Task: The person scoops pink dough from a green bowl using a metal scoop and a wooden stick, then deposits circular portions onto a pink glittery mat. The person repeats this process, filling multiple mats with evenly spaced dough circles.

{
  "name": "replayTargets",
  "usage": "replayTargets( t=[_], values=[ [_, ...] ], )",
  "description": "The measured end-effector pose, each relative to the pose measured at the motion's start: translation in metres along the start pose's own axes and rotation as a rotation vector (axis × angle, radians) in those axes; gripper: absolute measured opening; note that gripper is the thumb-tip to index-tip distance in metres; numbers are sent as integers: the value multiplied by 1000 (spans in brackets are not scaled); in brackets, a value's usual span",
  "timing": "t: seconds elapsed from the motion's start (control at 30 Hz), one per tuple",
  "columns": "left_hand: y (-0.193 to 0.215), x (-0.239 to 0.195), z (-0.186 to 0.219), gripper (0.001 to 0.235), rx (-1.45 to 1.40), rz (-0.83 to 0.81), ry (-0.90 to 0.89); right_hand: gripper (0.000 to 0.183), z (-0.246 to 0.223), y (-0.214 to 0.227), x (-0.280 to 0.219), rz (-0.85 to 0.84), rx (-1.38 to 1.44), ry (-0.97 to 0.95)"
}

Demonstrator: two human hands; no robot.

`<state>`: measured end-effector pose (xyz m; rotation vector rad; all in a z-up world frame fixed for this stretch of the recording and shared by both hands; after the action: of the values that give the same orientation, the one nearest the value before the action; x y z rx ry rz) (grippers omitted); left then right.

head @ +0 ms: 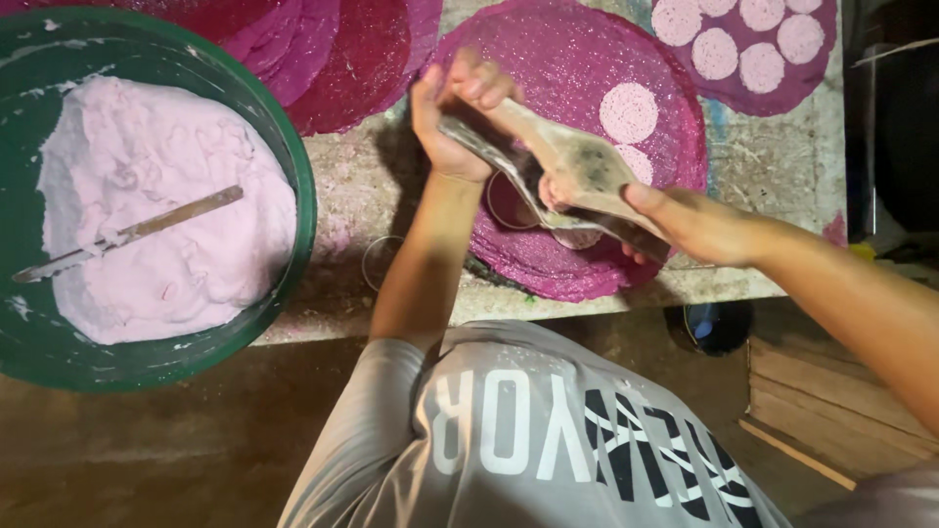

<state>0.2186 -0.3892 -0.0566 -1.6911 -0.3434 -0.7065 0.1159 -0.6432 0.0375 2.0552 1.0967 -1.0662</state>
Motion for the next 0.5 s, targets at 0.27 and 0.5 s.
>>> replayTargets(
  t=[0.27,0.5],
  values=[
    [17,-18,28,27,-72,-125,-50,90,-29,-23,20,68,-117,9],
    [43,-22,-5,23,-52,-44,-111,84,-33,-14,2,167,-157,-87]
  ],
)
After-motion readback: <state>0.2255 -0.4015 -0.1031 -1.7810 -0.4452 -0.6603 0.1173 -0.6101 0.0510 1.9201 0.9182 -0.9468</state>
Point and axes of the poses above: each hand's wrist, its own x-axis towards the middle knuckle, its own y-axis out of the back of the hand, z = x × y, the point moved 3 cm from there along x, towards the middle knuckle, and after that the axes turned 15 degrees about -z, right-handed, at the moved point
